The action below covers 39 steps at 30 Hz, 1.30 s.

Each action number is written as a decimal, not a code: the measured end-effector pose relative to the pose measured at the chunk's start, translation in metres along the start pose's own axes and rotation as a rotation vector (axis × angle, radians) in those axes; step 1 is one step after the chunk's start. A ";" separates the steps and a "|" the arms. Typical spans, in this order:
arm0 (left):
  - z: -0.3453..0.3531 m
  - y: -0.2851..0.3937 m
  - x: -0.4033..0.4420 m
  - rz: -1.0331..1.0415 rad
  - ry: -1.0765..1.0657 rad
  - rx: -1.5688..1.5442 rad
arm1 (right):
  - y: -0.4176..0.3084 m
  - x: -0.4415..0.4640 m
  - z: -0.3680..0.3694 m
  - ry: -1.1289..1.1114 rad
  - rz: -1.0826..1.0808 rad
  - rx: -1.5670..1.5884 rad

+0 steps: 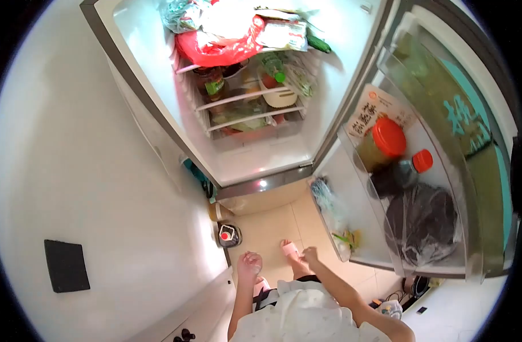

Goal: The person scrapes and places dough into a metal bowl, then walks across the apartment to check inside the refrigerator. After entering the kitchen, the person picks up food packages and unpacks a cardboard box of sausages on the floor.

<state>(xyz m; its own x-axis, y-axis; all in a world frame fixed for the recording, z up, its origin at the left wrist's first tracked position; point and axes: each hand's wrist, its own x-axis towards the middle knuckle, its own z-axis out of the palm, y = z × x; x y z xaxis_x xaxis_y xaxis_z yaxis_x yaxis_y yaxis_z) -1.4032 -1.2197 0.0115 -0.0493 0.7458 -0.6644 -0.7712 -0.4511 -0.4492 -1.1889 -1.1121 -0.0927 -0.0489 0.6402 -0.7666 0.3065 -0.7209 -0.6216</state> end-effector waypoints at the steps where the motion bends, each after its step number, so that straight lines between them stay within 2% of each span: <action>1: -0.003 -0.002 0.000 -0.001 0.011 0.002 | 0.016 0.017 -0.012 0.212 -0.100 0.031; 4: -0.010 -0.013 -0.002 -0.108 -0.062 0.070 | -0.008 0.012 -0.035 0.162 -0.083 0.031; 6: -0.014 -0.023 -0.010 -0.158 -0.049 0.112 | -0.026 -0.028 -0.046 0.190 -0.021 0.348; 7: -0.018 -0.027 -0.017 -0.159 -0.049 0.115 | -0.018 -0.033 -0.050 0.191 -0.021 0.351; 9: -0.023 -0.031 -0.027 -0.156 -0.044 0.144 | -0.007 -0.044 -0.059 0.221 -0.122 0.672; 11: -0.036 -0.027 -0.035 -0.160 -0.030 0.166 | 0.015 -0.057 -0.067 0.253 -0.103 0.629; 13: -0.051 -0.020 -0.042 -0.160 -0.016 0.184 | 0.034 -0.061 -0.077 0.440 -0.059 0.836; 15: -0.059 -0.015 -0.050 -0.176 -0.074 0.214 | 0.031 -0.079 -0.088 0.753 -0.238 0.575; 17: -0.062 -0.010 -0.056 -0.165 -0.074 0.246 | 0.031 -0.079 -0.107 1.100 -0.401 0.048; 19: -0.064 -0.009 -0.063 -0.154 -0.075 0.274 | 0.007 -0.087 -0.124 1.269 -0.756 -0.134; 21: -0.066 -0.007 -0.072 -0.195 -0.081 0.302 | -0.036 -0.130 -0.121 1.130 -0.837 0.279; 22: -0.067 -0.005 -0.075 -0.195 -0.086 0.307 | -0.042 -0.132 -0.125 1.129 -0.839 0.286; 24: -0.074 -0.001 -0.082 -0.235 -0.098 0.310 | -0.047 -0.139 -0.143 1.197 -0.637 0.048; 27: -0.079 0.004 -0.089 -0.229 -0.071 0.311 | -0.058 -0.164 -0.158 1.178 -0.614 0.085; 28: -0.080 0.006 -0.092 -0.232 -0.074 0.314 | -0.056 -0.165 -0.165 1.018 -0.837 0.302; 32: -0.076 0.010 -0.098 -0.237 -0.125 0.293 | -0.050 -0.163 -0.183 0.899 -0.908 0.256; 35: -0.073 0.005 -0.111 -0.207 -0.138 0.285 | -0.051 -0.178 -0.181 0.846 -0.881 0.230; 39: -0.071 0.003 -0.120 -0.126 -0.181 0.359 | -0.038 -0.198 -0.159 0.976 -0.932 0.014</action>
<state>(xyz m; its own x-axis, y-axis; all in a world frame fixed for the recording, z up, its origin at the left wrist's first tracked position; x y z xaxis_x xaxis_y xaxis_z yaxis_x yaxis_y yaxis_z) -1.3546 -1.3448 0.0475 -0.0262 0.8728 -0.4874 -0.9490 -0.1750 -0.2624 -1.0400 -1.1691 0.1078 0.4605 0.8106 0.3617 0.5202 0.0838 -0.8500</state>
